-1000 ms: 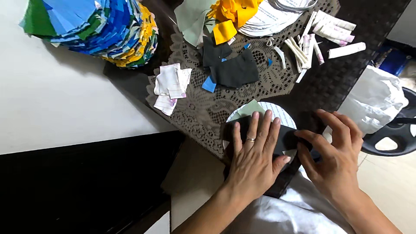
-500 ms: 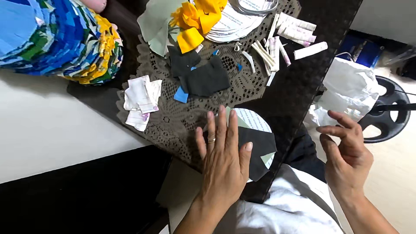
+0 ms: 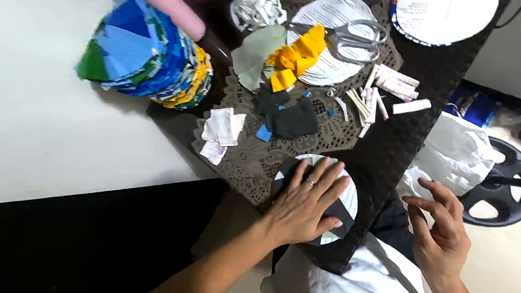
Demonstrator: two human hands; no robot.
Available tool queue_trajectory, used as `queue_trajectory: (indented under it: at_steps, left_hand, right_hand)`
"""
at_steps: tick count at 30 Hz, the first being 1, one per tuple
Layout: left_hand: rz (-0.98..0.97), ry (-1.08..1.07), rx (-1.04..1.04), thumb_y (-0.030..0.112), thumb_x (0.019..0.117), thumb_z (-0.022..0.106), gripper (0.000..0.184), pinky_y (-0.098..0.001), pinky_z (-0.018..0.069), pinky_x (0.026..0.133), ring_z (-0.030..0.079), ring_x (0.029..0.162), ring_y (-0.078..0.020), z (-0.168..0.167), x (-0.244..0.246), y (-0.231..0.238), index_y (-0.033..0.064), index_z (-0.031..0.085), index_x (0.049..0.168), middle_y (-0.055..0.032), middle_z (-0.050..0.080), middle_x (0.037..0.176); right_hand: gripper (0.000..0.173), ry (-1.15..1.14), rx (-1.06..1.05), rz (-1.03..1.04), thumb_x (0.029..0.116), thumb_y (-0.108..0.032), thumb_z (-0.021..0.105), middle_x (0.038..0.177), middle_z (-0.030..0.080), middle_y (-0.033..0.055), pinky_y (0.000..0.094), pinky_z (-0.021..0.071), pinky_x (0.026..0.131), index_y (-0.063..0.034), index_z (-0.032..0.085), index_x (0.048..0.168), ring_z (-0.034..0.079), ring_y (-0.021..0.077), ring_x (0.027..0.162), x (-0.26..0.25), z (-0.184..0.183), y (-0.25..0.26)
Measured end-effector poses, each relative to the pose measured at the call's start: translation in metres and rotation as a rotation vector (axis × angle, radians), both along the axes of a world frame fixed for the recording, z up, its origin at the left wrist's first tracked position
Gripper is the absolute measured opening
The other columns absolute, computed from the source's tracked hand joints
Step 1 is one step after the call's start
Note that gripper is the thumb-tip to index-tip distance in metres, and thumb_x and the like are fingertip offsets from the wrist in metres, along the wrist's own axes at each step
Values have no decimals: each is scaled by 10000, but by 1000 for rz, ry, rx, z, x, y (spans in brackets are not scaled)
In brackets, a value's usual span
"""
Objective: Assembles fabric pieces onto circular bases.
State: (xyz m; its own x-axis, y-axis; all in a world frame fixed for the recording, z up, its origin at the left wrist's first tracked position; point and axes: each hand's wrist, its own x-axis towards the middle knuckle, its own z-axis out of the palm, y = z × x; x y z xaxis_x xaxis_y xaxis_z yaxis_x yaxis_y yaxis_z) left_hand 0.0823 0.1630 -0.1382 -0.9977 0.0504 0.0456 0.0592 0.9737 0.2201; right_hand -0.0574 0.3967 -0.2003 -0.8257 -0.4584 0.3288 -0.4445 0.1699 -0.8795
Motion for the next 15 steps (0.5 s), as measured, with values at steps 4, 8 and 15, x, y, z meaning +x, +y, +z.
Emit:
queue_trajectory:
  at_steps: [4,8,15]
  left_hand:
    - [65,46,53,575,1063,292,668,-623,292,1173,410,1474,-336,15,-5,-15,121,498,1506,-135,469,1571]
    - [351,177,-39,144,982,583,289,-586,477,1034,579,1301,-378,35,-20,-60,61,709,1228,-159,643,1356]
    - [153,267,-223,129,980,585,201,-499,539,967,662,1162,-358,26,-29,-105,31,729,1083,-166,707,1173]
  right_hand:
    - [165,148,34,37,1035,-249,536,1362,608,4,372,225,1242,-182,680,992,367,149,1470,0,5,-7]
    - [155,271,43,88,1040,-231,521,1335,621,3,375,225,1239,-175,658,997,384,163,1459,-2,13,-18]
    - [205,446,40,214,1041,-205,511,1194,719,38,450,352,1113,-187,714,1024,530,275,1311,-16,48,-79]
